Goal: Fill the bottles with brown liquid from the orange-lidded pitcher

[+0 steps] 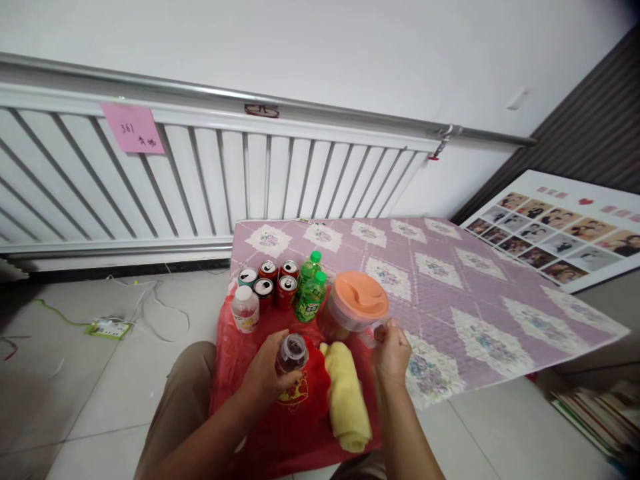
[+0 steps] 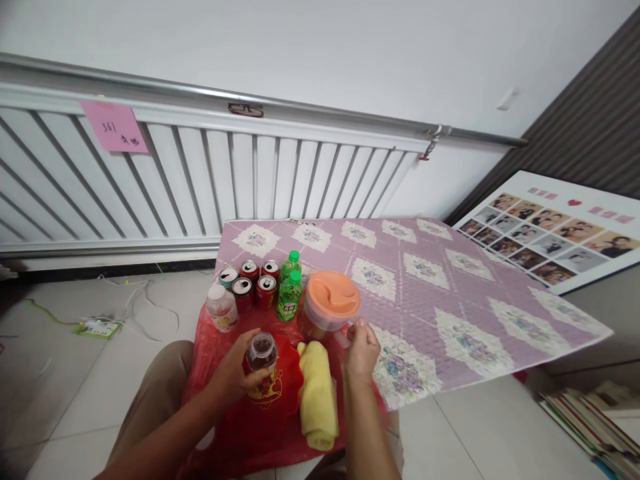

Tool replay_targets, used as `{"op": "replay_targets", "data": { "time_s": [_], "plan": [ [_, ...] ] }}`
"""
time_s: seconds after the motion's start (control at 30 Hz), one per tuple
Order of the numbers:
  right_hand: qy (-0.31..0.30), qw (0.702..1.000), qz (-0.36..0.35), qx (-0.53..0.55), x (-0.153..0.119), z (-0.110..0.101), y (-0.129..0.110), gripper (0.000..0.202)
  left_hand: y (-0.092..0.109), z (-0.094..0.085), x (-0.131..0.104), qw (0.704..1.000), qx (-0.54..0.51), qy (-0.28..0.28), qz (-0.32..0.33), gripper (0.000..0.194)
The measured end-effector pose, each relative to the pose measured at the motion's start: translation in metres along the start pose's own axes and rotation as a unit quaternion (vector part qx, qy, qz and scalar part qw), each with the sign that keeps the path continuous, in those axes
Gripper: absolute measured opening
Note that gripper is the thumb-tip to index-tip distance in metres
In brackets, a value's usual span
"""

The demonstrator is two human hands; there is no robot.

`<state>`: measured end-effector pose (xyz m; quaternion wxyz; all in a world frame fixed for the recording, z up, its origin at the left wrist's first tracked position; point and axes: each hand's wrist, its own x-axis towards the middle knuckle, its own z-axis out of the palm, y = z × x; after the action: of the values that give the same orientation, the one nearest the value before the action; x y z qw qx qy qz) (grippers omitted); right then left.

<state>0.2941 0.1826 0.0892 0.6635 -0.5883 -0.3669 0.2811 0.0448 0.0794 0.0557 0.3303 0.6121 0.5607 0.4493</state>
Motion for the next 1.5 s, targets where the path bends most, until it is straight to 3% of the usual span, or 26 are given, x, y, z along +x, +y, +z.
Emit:
{"op": "replay_targets", "data": {
  "time_s": [0.23,0.37,0.5,0.67,0.8,0.93,1.03,1.2,1.3,1.5],
  "plan": [
    [-0.054,0.998,0.004,-0.04,-0.005,-0.016,-0.008,0.038,0.005,-0.004,0.0,1.0,0.002,-0.005,-0.002,0.073],
    [-0.011,0.999,-0.009,-0.044,-0.024,-0.032,-0.024,0.044,0.006,-0.004,0.0,1.0,-0.008,-0.002,0.0,0.074],
    [-0.006,0.999,-0.017,-0.036,-0.072,-0.049,-0.032,0.044,0.009,-0.006,0.0,1.0,-0.003,0.005,0.013,0.072],
    [-0.157,0.983,0.004,-0.092,-0.149,-0.051,-0.024,0.035,0.016,-0.017,0.008,0.999,0.031,-0.026,0.029,0.067],
    [-0.337,0.925,-0.057,-0.167,-0.207,-0.036,-0.016,0.024,0.02,-0.024,0.014,0.997,0.061,-0.039,0.039,0.065],
    [-0.497,0.817,-0.133,-0.261,-0.258,-0.014,-0.014,0.027,0.019,-0.026,0.013,0.995,0.077,-0.032,0.054,0.063],
    [-0.549,0.746,-0.153,-0.344,-0.281,0.0,-0.016,0.041,0.018,-0.026,0.011,0.995,0.075,-0.031,0.053,0.065],
    [-0.54,0.655,-0.178,-0.498,-0.291,0.021,-0.015,0.047,0.014,-0.023,0.01,0.996,0.059,-0.021,0.067,0.067],
    [-0.526,0.633,-0.184,-0.537,-0.292,0.03,-0.008,0.044,0.013,-0.021,0.011,0.997,0.04,-0.018,0.07,0.066],
    [-0.511,0.663,-0.206,-0.507,-0.293,0.03,0.011,0.039,0.012,-0.018,0.011,0.999,0.017,-0.012,0.05,0.064]
  ]
}}
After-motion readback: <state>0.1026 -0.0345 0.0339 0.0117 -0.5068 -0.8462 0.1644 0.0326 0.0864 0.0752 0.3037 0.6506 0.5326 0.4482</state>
